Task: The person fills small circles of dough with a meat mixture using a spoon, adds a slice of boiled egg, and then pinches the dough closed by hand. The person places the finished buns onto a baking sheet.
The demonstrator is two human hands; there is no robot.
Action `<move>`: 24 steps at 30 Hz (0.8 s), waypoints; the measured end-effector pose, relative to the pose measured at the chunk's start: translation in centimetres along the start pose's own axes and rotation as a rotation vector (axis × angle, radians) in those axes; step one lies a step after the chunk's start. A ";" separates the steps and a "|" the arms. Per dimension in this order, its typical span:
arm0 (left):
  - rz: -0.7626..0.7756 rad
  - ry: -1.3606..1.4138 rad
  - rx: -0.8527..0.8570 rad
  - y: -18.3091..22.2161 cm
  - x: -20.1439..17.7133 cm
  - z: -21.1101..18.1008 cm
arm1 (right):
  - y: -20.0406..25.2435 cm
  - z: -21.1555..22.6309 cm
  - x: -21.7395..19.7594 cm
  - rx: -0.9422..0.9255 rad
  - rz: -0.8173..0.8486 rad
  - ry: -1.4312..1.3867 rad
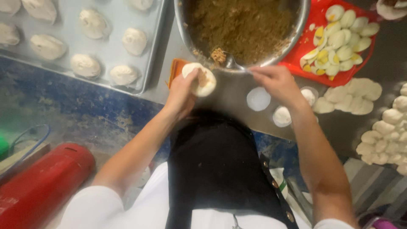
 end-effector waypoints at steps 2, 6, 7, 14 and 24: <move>0.041 -0.005 -0.034 -0.1 0.9 -0.2 | 1.8 0.9 0.1 -0.039 -0.010 -0.105; 0.250 0.194 -0.115 -3.8 4.0 0.2 | 2.9 2.7 1.9 -0.146 -0.306 0.287; 0.254 0.190 -0.111 -5.0 4.5 -0.1 | 3.7 4.7 2.8 -0.417 -0.451 0.555; 0.304 0.141 0.046 -5.7 7.8 -2.7 | 7.8 6.2 2.3 -0.342 -0.687 0.358; 0.143 -0.178 0.209 -4.6 7.8 -2.0 | 7.9 8.6 2.5 -0.200 -0.661 0.454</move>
Point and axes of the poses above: each hand's wrist, its own y-axis away from the middle knuckle, its own x-axis out of the palm, z = x × y, the point moved 6 cm from there along -y, towards the middle knuckle, and after that the axes turned 8 degrees about y, right-handed, at the moved point
